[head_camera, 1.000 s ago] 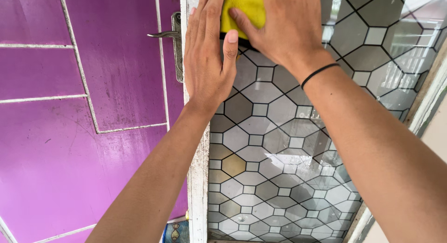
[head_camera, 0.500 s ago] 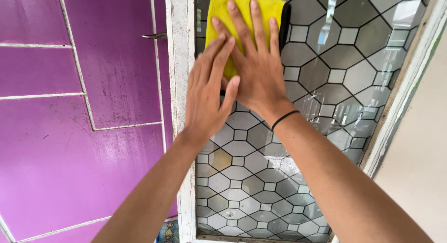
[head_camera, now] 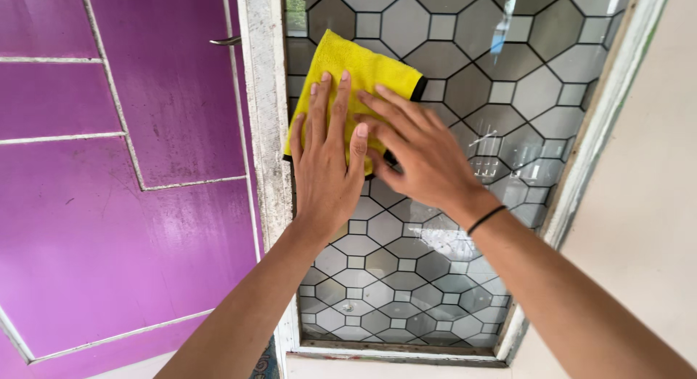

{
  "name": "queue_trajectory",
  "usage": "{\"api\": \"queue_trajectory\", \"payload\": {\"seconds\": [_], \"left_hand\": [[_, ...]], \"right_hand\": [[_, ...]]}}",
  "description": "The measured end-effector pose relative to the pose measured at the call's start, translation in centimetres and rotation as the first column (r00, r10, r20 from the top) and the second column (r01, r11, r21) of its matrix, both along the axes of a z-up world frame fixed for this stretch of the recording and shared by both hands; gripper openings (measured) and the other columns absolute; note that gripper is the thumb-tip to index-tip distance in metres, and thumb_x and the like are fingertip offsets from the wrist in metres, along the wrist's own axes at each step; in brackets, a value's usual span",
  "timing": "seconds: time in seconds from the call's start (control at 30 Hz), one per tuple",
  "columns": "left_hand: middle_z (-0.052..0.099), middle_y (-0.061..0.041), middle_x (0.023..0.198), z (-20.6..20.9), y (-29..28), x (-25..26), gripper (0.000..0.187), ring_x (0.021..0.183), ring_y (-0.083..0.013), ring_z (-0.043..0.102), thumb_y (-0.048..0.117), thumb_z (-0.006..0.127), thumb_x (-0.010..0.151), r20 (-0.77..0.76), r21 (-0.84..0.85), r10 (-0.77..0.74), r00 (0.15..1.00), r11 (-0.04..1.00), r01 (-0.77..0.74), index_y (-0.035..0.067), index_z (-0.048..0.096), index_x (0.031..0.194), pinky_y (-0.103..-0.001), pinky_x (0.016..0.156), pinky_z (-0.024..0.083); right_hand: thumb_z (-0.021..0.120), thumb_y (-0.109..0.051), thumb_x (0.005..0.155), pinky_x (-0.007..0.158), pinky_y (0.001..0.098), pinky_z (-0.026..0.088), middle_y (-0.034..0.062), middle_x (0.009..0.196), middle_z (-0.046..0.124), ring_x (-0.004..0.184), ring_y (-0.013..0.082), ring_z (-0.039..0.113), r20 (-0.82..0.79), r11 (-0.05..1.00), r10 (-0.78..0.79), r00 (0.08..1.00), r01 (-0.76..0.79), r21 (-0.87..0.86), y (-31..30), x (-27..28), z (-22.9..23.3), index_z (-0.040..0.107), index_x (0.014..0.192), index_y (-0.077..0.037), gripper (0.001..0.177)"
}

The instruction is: The person wipes a patterned glass door with a yellow cloth, moving in circular and back-and-forth motions across the surface. The person briefly sprays a cleaning solution onto the glass and continues wiping.

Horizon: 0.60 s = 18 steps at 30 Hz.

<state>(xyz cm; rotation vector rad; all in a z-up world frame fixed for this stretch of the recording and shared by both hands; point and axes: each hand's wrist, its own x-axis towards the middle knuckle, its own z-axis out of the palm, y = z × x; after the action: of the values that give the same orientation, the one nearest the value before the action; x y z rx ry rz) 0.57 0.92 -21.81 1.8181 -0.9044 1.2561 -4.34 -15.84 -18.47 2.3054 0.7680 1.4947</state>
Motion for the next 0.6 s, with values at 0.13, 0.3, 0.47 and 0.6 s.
{"api": "queue_trajectory", "payload": {"seconds": [0.13,0.3,0.47,0.6], "left_hand": [[0.013,-0.014,0.174,0.8,-1.5,0.8,0.063,0.162,-0.0319,0.01,0.044,0.032,0.114,0.053,0.035,0.075,0.996,0.996,-0.077,0.015,0.014,0.167,-0.054,0.131,0.012],[0.009,-0.013,0.175,3.4,-3.3,1.9,0.067,0.163,-0.0365,0.007,0.04,0.043,0.114,0.178,0.043,0.159,0.971,0.985,-0.169,0.018,0.012,0.168,-0.058,0.132,0.009],[0.011,-0.012,0.174,6.7,-4.9,2.7,0.07,0.162,-0.0369,0.008,0.047,0.048,0.114,0.276,0.067,0.289,0.917,0.946,-0.318,0.02,0.013,0.169,-0.06,0.132,0.01],[0.013,-0.009,0.175,6.9,-6.4,1.9,0.069,0.163,-0.0359,0.01,0.049,0.047,0.115,0.324,0.081,0.299,0.897,0.937,-0.341,0.022,0.014,0.169,-0.059,0.133,0.011]], "right_hand": [[0.065,-0.017,0.1,0.115,0.0464,0.041,0.0081,0.153,0.053,0.139,0.0295,0.053,0.131,0.997,0.03,0.991,-0.039,0.061,-5.2,-3.4,1.4,0.058,0.141,-0.009,0.042],[0.056,-0.01,0.111,0.119,0.0438,0.034,0.0112,0.151,0.053,0.139,0.029,0.046,0.325,0.98,0.02,0.945,-0.084,0.183,-10.9,-7.0,3.7,0.054,0.144,-0.004,0.034],[0.046,-0.013,0.12,0.124,0.0429,0.032,0.0153,0.155,0.04,0.144,0.0286,0.037,0.397,0.937,0.04,0.917,-0.172,0.305,-14.9,-8.1,4.1,0.037,0.155,-0.002,0.038],[0.042,-0.021,0.121,0.124,0.0437,0.031,0.0163,0.153,0.038,0.144,0.0285,0.036,0.375,0.928,0.044,0.926,-0.177,0.329,-16.6,-7.9,3.5,0.033,0.16,-0.003,0.044]]}}
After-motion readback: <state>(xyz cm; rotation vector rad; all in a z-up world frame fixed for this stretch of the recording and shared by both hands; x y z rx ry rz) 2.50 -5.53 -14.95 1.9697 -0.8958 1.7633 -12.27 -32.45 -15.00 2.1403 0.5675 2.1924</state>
